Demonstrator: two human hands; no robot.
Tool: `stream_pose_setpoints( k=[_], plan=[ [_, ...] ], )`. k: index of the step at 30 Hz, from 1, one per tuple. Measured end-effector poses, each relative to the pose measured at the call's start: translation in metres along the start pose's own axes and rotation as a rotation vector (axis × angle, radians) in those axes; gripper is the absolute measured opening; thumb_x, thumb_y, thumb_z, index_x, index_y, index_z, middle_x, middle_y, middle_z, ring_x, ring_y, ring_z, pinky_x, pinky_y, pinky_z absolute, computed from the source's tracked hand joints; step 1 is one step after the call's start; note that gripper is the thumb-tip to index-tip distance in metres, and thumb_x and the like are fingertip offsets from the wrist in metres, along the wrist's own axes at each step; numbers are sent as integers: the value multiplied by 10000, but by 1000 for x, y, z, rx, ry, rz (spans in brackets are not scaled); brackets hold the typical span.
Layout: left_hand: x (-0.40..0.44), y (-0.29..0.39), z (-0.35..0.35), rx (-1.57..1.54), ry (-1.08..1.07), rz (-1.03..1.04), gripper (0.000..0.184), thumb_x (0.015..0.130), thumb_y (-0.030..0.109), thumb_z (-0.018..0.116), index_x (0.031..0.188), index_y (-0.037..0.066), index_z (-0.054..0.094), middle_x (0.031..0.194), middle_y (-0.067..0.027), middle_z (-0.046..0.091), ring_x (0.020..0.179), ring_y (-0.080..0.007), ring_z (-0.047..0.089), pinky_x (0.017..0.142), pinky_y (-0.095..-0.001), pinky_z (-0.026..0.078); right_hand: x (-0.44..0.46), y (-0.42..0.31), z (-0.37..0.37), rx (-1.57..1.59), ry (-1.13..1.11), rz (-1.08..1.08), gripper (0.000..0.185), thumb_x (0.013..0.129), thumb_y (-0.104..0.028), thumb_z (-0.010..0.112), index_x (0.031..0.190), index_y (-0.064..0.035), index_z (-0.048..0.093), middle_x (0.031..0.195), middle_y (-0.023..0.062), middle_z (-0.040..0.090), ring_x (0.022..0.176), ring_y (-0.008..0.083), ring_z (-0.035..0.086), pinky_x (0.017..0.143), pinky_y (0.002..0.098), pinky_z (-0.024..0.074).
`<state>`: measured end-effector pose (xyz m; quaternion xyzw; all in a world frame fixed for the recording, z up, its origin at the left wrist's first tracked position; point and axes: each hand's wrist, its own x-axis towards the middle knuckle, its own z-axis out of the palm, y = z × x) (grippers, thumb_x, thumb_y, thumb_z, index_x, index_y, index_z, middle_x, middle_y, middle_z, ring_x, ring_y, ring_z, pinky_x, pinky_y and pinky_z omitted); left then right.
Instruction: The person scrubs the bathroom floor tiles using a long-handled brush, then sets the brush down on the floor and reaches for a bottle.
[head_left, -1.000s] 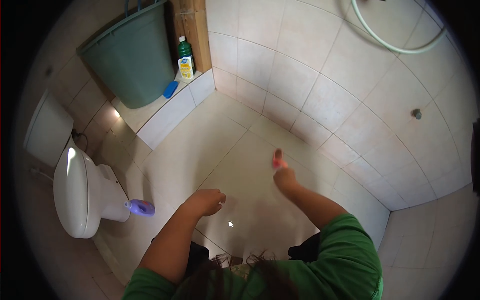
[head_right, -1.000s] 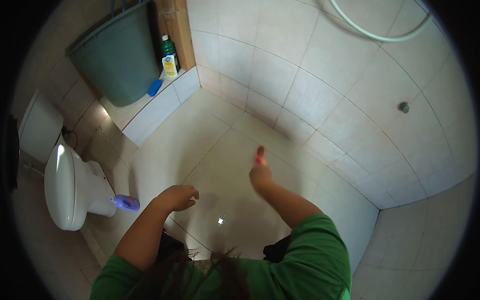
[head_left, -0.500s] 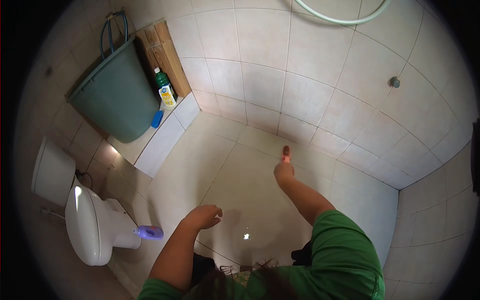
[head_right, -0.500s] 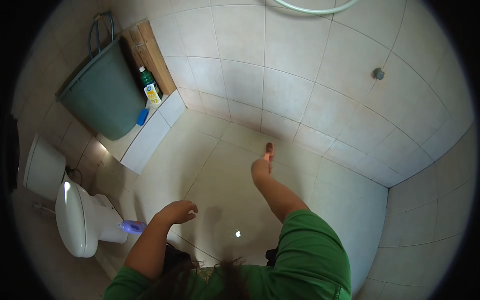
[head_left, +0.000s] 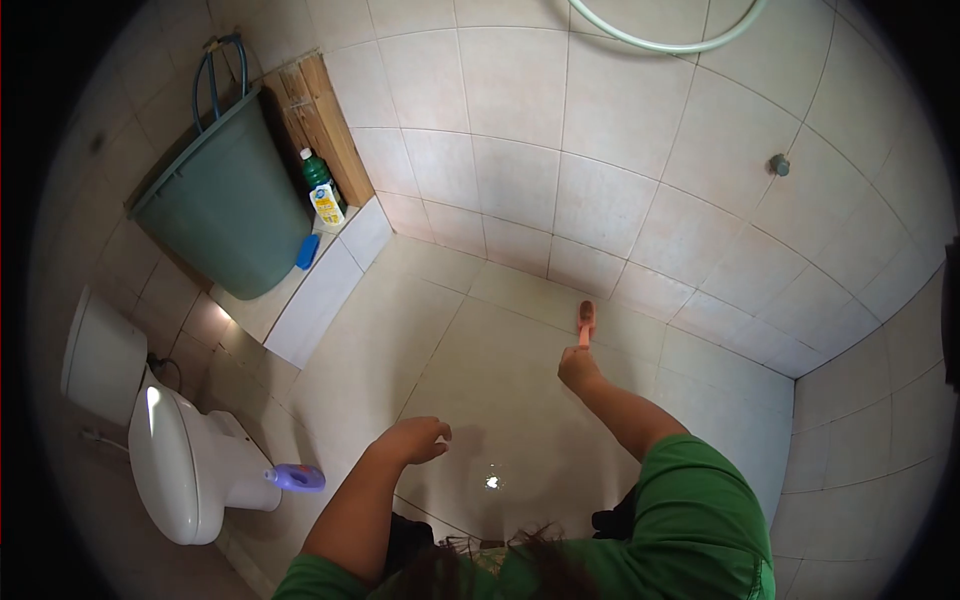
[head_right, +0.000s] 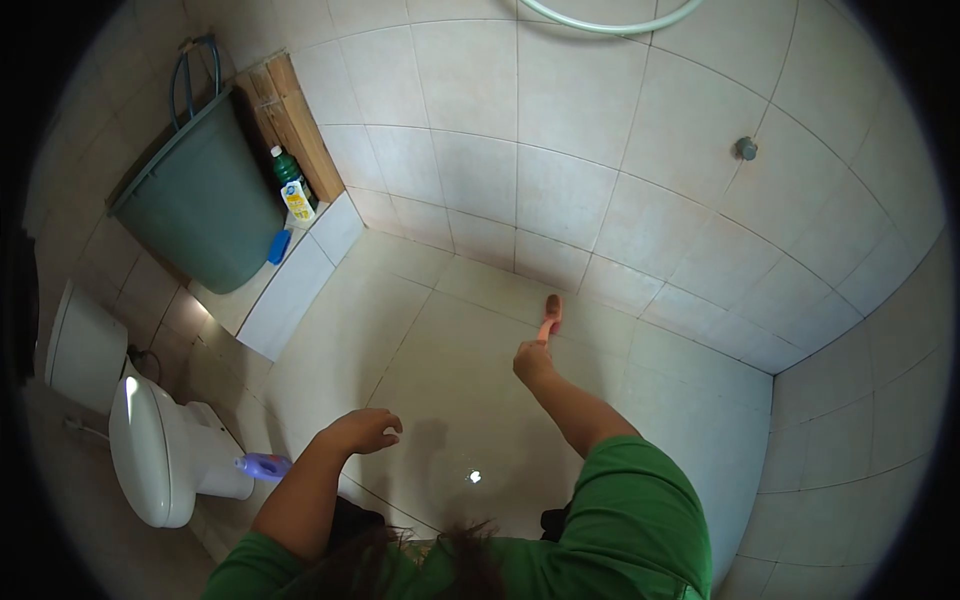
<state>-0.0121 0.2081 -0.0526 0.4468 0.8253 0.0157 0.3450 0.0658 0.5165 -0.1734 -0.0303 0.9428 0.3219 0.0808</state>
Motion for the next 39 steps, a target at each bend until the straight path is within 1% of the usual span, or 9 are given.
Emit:
stream_pose_setpoints(
  k=[8,11,13,16,21,25,30,32,39],
  plan=[
    [-9,-1,-5,-32,14,-49,233,817,251,550,1001,114,588,1003,-106,568,969,-278,538,837,-366,430,-56,-10,-91,546,-400,-91,164,744,-147,571,816,-66,693,847,101,657,785,262,618,718,398,468],
    [-8,6,-6,-16,-1,-44,239,813,254,557,1004,116,589,1006,-111,567,970,-280,538,840,-364,429,-8,18,10,400,-272,-19,161,742,-142,571,818,-70,694,815,93,653,815,264,622,670,405,481],
    [-6,11,-6,-22,-25,-53,239,812,255,559,1003,115,590,1009,-111,566,970,-279,538,843,-361,428,5,27,86,406,-84,413,159,757,-150,568,822,-81,695,819,79,651,804,258,619,662,381,480],
    [-6,9,-2,-23,-45,-67,238,812,257,561,1000,114,592,1012,-110,564,970,-277,538,847,-359,427,-23,35,24,347,-223,-37,173,786,-177,555,849,-107,700,845,68,652,833,262,611,732,472,454],
    [-11,3,-7,-28,-52,-119,238,810,259,564,996,113,596,1016,-106,563,972,-269,539,849,-353,428,-77,16,-68,516,-451,-83,160,766,-208,573,828,-138,704,851,60,656,867,252,591,774,626,331],
    [-8,7,-9,-29,-52,-118,236,808,256,566,991,111,597,1016,-102,564,972,-262,540,847,-350,429,-46,52,55,293,-205,85,152,749,-191,577,794,-119,704,823,72,655,840,235,593,765,604,352],
    [-8,6,-2,-28,12,-57,244,793,234,595,981,78,606,951,-134,584,878,-258,583,782,-353,458,-86,69,20,260,-158,14,153,714,-213,599,733,-102,702,761,92,654,750,240,599,684,513,420],
    [-15,3,-3,-49,8,-84,245,791,236,600,977,76,608,955,-135,588,881,-259,584,784,-354,458,-112,48,-29,271,-339,-39,142,732,-199,609,811,-122,699,828,68,646,866,254,585,805,656,289],
    [-42,-16,1,-64,-26,-278,259,782,247,600,985,88,619,1008,-131,596,950,-278,562,843,-362,438,-112,77,72,86,-210,58,159,718,-149,624,852,-107,698,832,31,651,876,241,590,694,400,478]
  ],
)
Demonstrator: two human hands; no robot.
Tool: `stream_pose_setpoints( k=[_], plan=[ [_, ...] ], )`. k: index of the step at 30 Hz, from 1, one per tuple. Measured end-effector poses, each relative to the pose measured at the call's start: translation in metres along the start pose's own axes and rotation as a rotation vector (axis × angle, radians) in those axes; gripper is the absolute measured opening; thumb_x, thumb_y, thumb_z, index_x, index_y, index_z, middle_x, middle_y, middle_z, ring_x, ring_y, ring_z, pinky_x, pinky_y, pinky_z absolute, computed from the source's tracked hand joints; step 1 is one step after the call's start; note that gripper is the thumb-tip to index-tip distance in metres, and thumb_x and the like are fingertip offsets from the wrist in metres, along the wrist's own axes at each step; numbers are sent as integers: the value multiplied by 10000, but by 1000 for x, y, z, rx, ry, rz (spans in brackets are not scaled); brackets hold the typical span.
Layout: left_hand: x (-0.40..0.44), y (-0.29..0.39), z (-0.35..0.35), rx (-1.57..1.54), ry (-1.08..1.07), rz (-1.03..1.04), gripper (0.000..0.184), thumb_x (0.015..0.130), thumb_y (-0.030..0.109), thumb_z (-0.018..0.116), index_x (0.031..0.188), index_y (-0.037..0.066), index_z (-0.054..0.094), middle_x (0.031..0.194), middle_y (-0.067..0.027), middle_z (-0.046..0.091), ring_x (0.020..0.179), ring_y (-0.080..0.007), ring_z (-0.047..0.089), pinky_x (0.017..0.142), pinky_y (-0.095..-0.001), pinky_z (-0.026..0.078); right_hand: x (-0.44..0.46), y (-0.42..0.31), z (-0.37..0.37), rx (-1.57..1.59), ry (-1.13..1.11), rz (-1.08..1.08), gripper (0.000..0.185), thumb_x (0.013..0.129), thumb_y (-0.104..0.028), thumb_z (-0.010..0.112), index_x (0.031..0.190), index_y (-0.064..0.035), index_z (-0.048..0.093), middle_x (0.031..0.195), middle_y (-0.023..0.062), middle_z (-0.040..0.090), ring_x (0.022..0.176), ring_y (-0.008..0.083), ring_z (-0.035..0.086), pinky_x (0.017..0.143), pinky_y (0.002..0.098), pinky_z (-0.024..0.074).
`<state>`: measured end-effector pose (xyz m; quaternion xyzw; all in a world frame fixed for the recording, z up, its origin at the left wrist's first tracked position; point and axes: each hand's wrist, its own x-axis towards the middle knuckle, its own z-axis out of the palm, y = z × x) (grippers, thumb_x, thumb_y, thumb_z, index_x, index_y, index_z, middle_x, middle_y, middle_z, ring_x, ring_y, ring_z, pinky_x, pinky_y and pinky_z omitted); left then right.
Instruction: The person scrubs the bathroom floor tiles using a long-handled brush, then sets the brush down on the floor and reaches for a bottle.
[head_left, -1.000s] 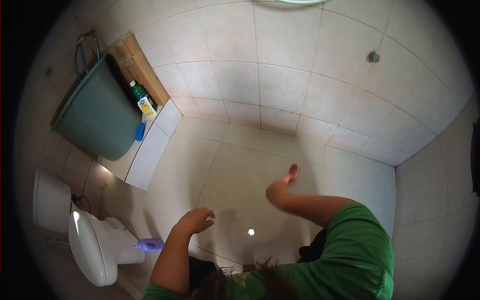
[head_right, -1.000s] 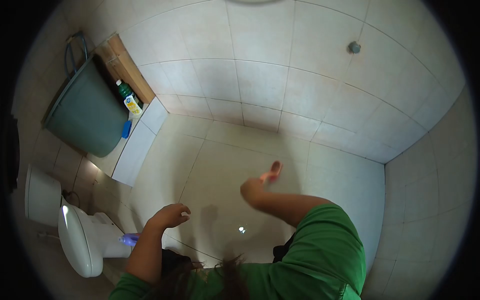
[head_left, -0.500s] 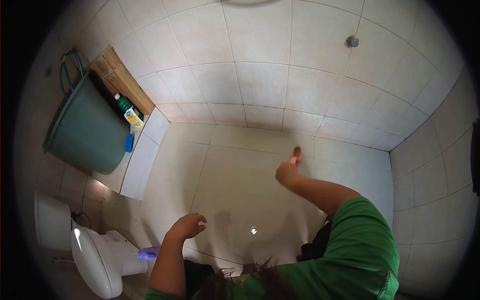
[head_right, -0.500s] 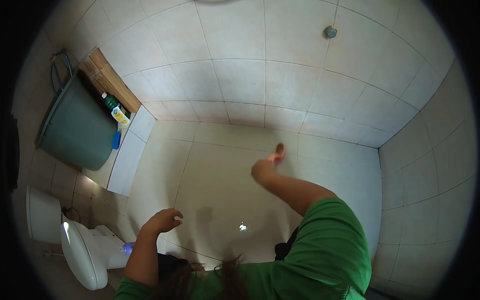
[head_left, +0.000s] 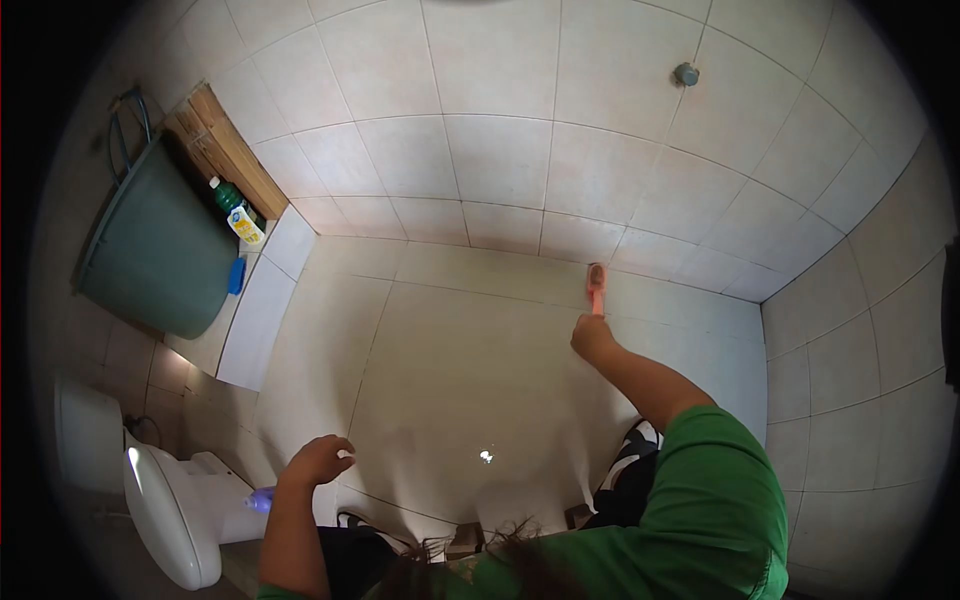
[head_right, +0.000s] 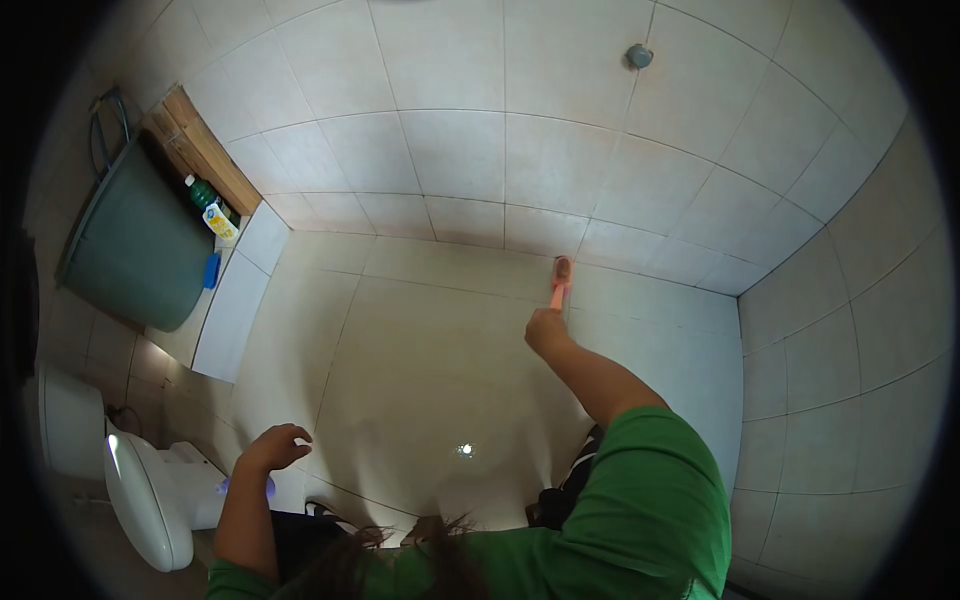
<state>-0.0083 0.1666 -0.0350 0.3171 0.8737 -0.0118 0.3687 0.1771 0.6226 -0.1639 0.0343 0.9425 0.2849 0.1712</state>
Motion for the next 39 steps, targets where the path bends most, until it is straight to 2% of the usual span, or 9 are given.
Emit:
stream_pose_setpoints(
  k=[3,7,12,15,19,24,29,33,39],
  plan=[
    [-9,-6,6,-19,42,-69,256,776,241,606,977,84,628,988,-139,608,926,-276,577,823,-366,451,-1,-5,-7,240,9,-23,138,715,-162,593,781,-107,700,785,58,649,802,243,585,718,506,443],
    [-22,3,9,-132,118,-80,245,776,224,605,962,68,631,949,-144,617,867,-270,599,781,-361,471,-56,-21,-83,285,-163,-143,145,731,-178,587,782,-106,702,806,57,652,832,243,584,792,527,409],
    [-26,22,23,-89,226,5,235,773,206,602,950,53,627,930,-142,616,811,-262,614,744,-352,481,-4,17,31,163,77,-64,133,718,-162,582,758,-119,701,812,59,653,800,241,590,713,435,460],
    [-30,44,35,-108,286,108,212,770,196,605,928,56,622,924,-138,612,792,-257,617,728,-351,483,-19,29,11,262,102,-105,132,705,-151,580,751,-118,699,809,60,654,801,249,596,660,390,476],
    [-45,66,43,-77,325,219,185,777,190,603,918,70,609,918,-123,604,814,-250,606,735,-344,477,-81,-33,-75,454,-111,-163,119,692,-144,600,755,-130,701,804,58,658,809,278,605,640,524,448],
    [-91,105,31,-107,422,219,184,793,195,593,926,68,602,939,-119,597,857,-251,593,751,-338,468,-39,-17,-32,318,-77,-159,150,714,-132,616,837,-144,700,893,66,656,862,258,604,695,589,403],
    [-106,110,53,-204,382,295,222,811,224,588,953,54,603,940,-130,602,862,-252,603,755,-337,472,-18,-32,-35,637,-41,171,150,765,-130,592,869,-80,688,949,72,646,915,266,594,755,530,425],
    [-85,87,61,-238,306,228,233,817,227,582,956,41,602,945,-143,605,854,-257,611,750,-343,477,-72,-112,-133,695,-257,149,160,765,-129,591,872,-52,681,942,85,650,896,251,609,721,408,479],
    [-61,80,81,-166,213,289,224,816,234,585,943,51,612,931,-144,611,853,-257,612,746,-350,475,-50,-96,-38,470,60,168,110,743,-120,604,806,-91,690,854,60,663,816,197,629,600,347,487]
  ],
)
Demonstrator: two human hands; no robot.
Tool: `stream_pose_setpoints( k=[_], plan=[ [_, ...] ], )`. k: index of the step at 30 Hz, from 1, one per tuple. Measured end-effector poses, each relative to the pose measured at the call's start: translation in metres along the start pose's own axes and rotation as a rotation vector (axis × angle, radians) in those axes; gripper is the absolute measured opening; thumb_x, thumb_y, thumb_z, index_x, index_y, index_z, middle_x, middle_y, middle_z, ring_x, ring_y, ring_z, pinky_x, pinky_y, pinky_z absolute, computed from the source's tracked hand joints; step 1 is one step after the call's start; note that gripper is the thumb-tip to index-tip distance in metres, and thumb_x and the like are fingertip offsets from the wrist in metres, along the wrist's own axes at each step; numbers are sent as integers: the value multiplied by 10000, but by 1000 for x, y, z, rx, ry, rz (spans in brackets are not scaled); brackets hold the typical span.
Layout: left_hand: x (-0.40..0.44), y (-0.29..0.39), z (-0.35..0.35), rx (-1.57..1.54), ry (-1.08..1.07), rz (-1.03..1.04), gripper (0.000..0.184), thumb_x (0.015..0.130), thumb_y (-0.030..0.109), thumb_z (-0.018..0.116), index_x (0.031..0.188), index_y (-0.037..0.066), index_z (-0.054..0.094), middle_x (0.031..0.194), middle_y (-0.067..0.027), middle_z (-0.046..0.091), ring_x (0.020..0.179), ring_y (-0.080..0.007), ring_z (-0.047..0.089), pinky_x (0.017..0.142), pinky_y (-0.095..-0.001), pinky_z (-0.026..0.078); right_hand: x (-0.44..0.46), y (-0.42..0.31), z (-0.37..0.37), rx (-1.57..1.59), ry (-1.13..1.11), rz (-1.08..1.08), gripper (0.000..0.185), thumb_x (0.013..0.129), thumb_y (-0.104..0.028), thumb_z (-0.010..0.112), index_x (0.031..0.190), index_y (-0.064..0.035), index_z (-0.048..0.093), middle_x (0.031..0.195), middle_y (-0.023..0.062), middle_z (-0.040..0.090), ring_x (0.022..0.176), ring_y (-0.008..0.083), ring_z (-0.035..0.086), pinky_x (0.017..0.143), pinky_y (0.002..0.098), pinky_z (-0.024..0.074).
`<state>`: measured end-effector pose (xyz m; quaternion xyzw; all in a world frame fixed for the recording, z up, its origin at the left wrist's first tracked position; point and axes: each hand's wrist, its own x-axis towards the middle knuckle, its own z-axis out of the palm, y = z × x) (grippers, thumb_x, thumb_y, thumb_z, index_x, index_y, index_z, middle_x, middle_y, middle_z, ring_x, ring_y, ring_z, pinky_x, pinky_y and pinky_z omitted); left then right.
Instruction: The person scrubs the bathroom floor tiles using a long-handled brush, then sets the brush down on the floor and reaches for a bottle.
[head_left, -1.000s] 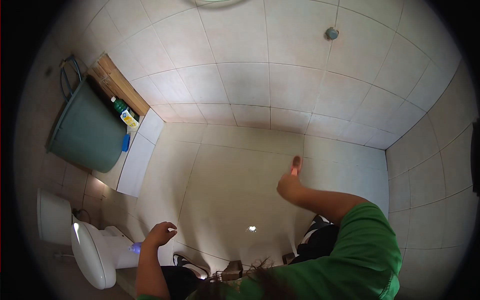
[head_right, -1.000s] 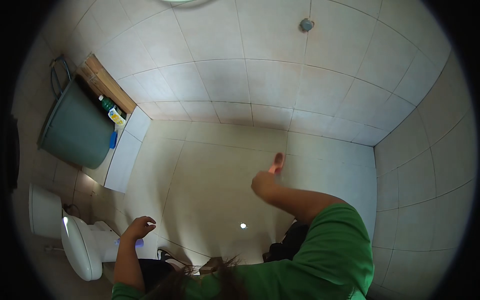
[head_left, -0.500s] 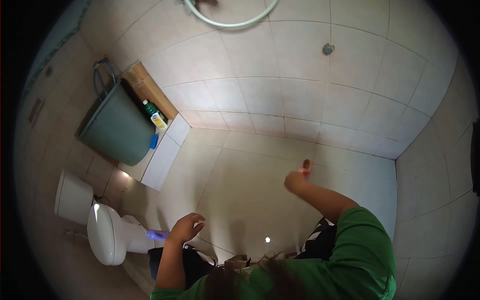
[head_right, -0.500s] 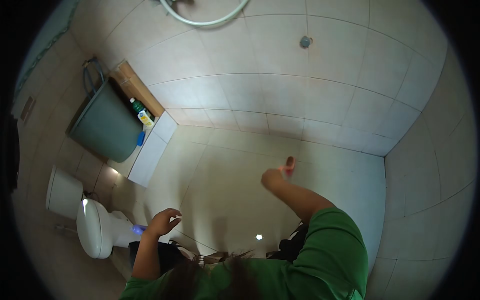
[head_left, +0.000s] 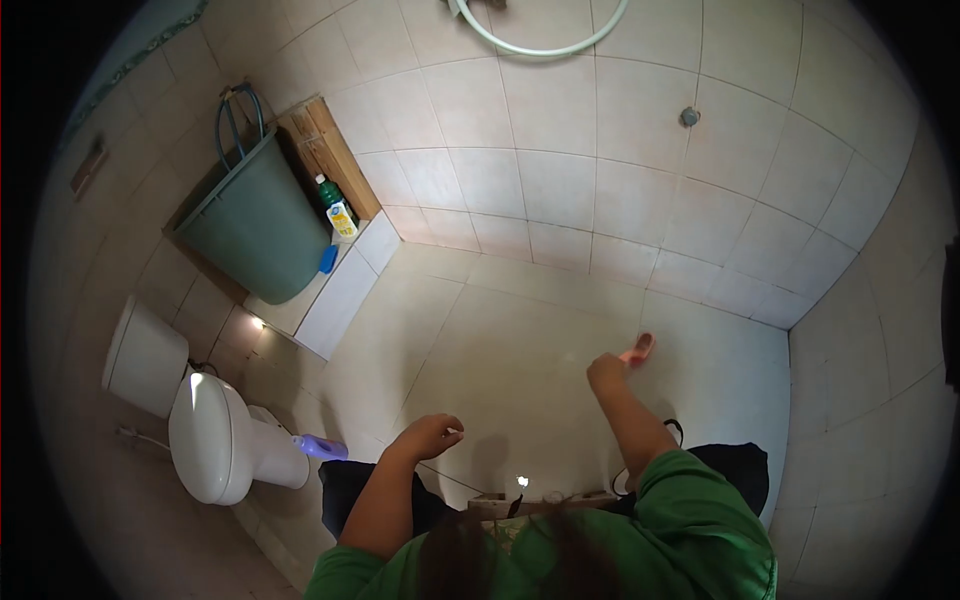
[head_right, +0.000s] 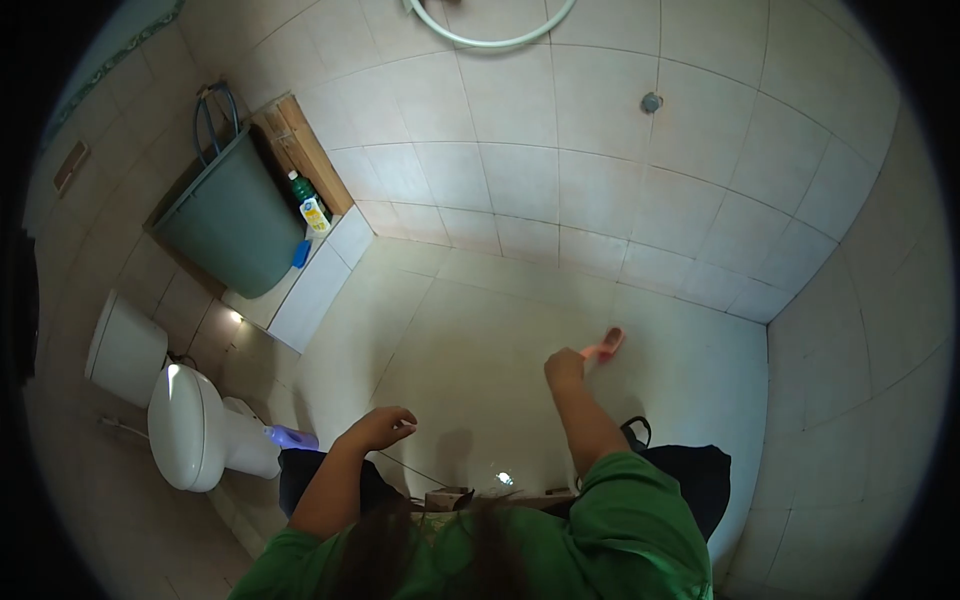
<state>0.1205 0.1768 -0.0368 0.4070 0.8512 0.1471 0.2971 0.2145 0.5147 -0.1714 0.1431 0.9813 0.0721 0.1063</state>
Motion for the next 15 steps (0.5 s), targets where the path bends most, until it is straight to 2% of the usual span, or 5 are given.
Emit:
stream_pose_setpoints(
  k=[2,4,9,13,15],
  plan=[
    [0,-1,2,50,-25,21,222,814,235,589,940,54,613,923,-142,609,846,-258,612,741,-353,475,-6,11,5,-80,32,-19,101,730,-114,607,785,-104,691,817,49,665,771,189,635,558,342,481],
    [-3,-7,5,108,-38,43,224,813,240,589,932,52,613,917,-143,606,844,-263,609,741,-359,473,-18,-41,-15,32,-79,92,142,745,-151,568,777,-109,699,790,51,660,800,251,621,639,433,479],
    [-15,2,-8,40,24,47,236,807,253,580,954,69,598,946,-130,589,857,-271,590,763,-377,456,-49,-129,-42,64,-178,-88,145,742,-158,565,748,-109,702,777,90,654,766,257,621,614,618,407],
    [-26,1,-6,35,48,16,225,809,236,581,958,68,600,932,-134,584,846,-264,588,752,-370,457,-19,-40,27,-117,112,-177,149,748,-158,566,695,-107,695,772,100,651,756,229,620,651,409,479],
    [-31,-3,-5,76,23,-17,224,813,246,568,967,85,597,945,-123,580,879,-269,574,770,-374,449,-38,-2,10,-134,156,-81,151,754,-169,570,693,-96,687,759,100,643,732,226,615,643,299,472]
  ],
)
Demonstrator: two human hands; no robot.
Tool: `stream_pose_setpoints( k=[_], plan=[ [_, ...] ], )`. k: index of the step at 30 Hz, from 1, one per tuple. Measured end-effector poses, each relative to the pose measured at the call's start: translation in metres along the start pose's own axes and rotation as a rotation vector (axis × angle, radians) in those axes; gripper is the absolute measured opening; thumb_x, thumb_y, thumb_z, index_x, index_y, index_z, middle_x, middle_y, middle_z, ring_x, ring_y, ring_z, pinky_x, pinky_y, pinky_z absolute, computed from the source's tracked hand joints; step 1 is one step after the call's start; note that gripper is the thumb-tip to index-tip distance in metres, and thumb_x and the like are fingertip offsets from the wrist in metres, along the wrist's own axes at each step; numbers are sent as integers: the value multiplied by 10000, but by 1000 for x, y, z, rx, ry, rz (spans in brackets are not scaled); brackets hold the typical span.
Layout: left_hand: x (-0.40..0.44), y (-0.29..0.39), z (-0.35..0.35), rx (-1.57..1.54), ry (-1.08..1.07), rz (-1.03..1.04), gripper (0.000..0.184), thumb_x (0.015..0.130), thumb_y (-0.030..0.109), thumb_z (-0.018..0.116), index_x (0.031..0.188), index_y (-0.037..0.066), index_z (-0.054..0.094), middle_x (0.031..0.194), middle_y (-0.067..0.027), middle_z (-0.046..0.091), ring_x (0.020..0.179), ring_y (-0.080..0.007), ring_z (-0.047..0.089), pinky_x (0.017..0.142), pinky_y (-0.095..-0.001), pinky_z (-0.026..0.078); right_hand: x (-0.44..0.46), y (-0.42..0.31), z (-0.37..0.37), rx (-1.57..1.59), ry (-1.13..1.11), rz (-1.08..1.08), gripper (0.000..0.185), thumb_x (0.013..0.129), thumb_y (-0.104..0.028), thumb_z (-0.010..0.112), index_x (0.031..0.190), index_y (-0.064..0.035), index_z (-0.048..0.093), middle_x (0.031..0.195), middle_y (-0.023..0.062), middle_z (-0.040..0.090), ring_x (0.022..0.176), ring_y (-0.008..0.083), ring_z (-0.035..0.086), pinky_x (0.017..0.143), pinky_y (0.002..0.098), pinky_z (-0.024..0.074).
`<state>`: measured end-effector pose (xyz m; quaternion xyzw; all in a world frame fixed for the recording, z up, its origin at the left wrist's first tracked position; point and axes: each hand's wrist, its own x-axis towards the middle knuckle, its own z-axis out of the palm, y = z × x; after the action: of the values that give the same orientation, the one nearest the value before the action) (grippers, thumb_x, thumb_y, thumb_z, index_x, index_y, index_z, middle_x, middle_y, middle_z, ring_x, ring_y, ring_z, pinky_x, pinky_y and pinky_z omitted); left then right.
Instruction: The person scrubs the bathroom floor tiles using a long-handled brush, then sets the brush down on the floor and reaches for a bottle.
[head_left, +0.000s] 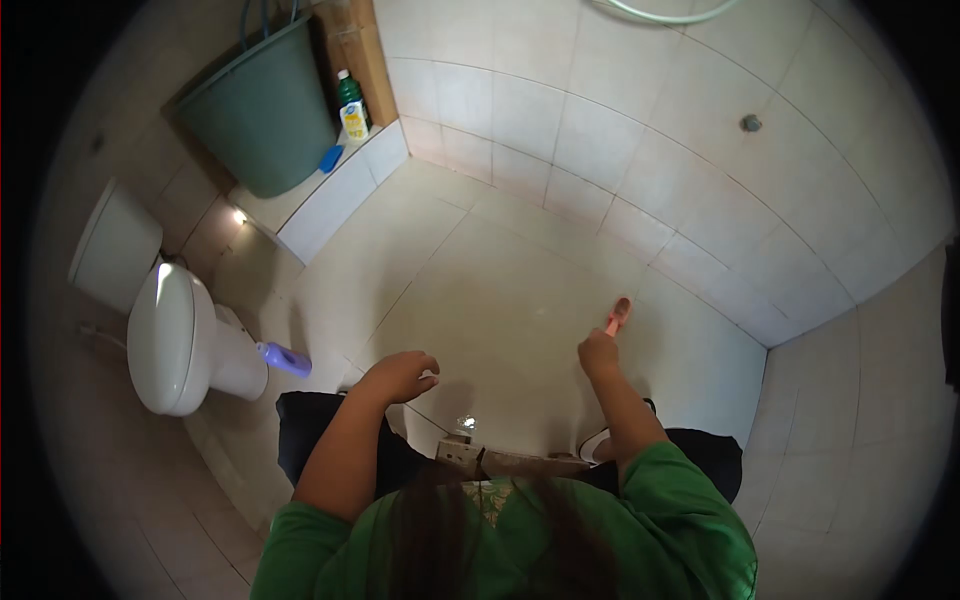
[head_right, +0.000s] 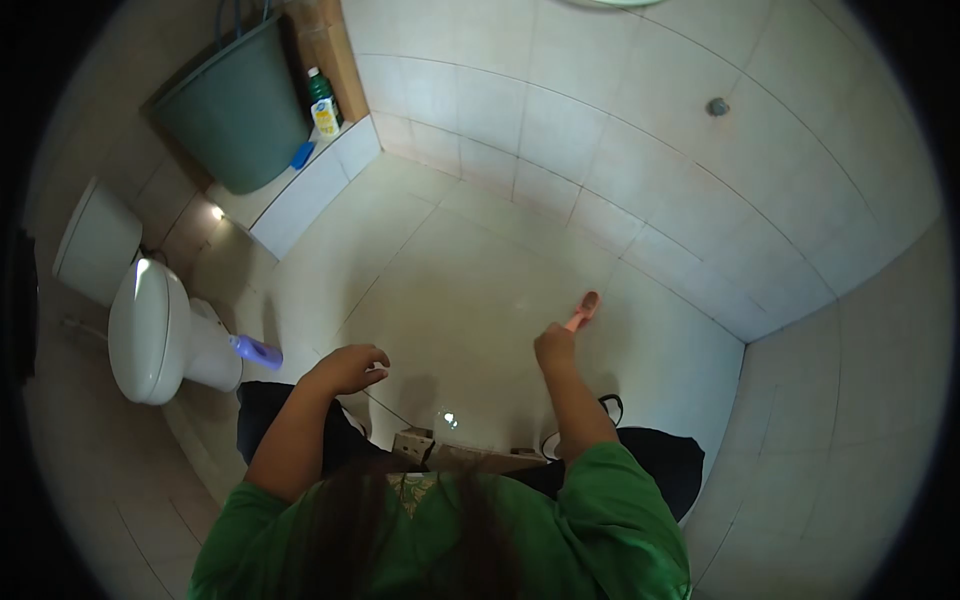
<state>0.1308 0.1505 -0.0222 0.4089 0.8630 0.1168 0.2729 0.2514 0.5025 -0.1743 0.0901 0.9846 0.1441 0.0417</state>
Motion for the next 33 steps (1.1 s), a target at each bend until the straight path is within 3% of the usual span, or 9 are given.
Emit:
stream_pose_setpoints(
  k=[7,11,14,16,20,24,28,31,33],
  plan=[
    [-15,-6,5,-99,5,-19,234,803,225,577,988,83,589,965,-115,577,904,-285,562,785,-374,445,-13,-84,-109,-31,-212,-159,209,757,-219,571,688,-51,673,704,133,622,648,237,623,619,322,471],
    [-31,13,-40,-199,184,66,225,805,211,574,988,81,585,982,-101,578,917,-277,563,787,-360,450,8,-52,-65,-13,6,-136,201,766,-173,546,649,-47,651,691,124,606,651,284,593,707,600,368],
    [-30,5,-58,-73,254,110,205,809,205,568,972,83,590,986,-96,581,928,-270,562,787,-356,450,16,-29,-15,406,221,278,169,745,-133,528,675,-45,655,697,126,605,655,271,596,726,588,371],
    [-21,-14,-62,-29,269,104,197,810,205,566,965,86,594,978,-98,586,923,-268,565,782,-356,451,26,-37,2,562,150,340,162,734,-124,527,691,-42,659,707,136,607,666,279,599,719,592,377],
    [-1,-42,-51,-2,66,-48,189,805,203,556,952,93,605,937,-108,606,885,-284,575,764,-368,456,36,-89,10,89,-201,-137,167,725,-127,533,722,-32,671,729,160,610,698,308,606,692,588,402],
    [14,-41,-57,-96,107,-55,204,800,226,560,948,97,617,917,-114,622,870,-282,584,757,-379,459,23,-68,-27,-84,-37,-288,171,731,-132,532,722,-37,675,741,149,616,723,295,611,716,533,427],
    [17,-56,-43,-40,68,-42,234,803,245,563,976,95,610,959,-116,616,901,-278,581,765,-377,459,19,-29,-44,383,-129,48,180,742,-136,537,732,-27,681,784,158,627,772,294,615,751,472,445],
    [9,-56,-46,-28,0,-112,269,815,268,563,1009,85,599,971,-121,610,910,-261,587,785,-359,454,24,-60,-95,-73,-43,-273,172,744,-133,543,707,-25,672,773,154,625,797,298,618,756,485,448],
    [7,-60,-44,1,-1,-100,271,816,271,562,1010,87,600,969,-118,610,911,-261,587,789,-360,454,19,-93,-102,-51,-165,-305,172,747,-137,546,706,-23,669,783,146,623,803,292,620,760,492,451]
  ],
)
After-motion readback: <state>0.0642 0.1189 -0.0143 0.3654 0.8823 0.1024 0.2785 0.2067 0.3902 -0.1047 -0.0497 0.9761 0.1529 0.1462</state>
